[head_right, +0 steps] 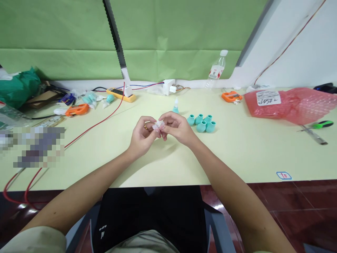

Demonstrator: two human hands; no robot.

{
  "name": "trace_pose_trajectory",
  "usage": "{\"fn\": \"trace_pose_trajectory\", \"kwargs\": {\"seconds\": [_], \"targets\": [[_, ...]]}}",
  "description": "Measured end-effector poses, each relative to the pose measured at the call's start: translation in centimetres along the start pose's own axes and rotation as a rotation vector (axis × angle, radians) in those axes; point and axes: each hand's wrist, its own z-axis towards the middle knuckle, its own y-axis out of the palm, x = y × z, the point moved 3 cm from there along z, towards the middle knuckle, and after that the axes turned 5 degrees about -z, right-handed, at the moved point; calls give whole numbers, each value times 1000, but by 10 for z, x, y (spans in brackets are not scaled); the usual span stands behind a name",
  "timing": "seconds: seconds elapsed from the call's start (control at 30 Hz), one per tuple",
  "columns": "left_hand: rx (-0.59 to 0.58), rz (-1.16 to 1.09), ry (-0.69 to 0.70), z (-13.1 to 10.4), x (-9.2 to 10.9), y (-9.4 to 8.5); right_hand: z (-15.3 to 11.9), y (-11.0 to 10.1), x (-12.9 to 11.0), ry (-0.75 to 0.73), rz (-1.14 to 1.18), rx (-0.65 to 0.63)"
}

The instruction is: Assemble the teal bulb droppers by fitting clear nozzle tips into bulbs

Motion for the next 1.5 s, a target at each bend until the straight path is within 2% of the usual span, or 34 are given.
{"fn": "trace_pose_trajectory", "kwargs": {"seconds": [0.53, 0.7, 1.07, 1.23, 1.4, 1.5], "targets": [[-42, 109, -7, 2, 5, -3, -1, 0, 3, 23, -15, -64], [-35, 76, -8, 2, 3, -3, 0, 2, 4, 10, 6, -70], [-79, 98, -12, -2, -4, -2, -1, 0, 1, 19, -1, -211], [-39, 63, -15, -2, -4, -2, -1, 0, 1, 6, -42, -168], [69, 6, -73, -3, -9, -1, 0, -3, 1, 18, -98, -92], [54, 8, -82, -4, -10, 1, 0, -4, 0, 39, -101, -109]]}}
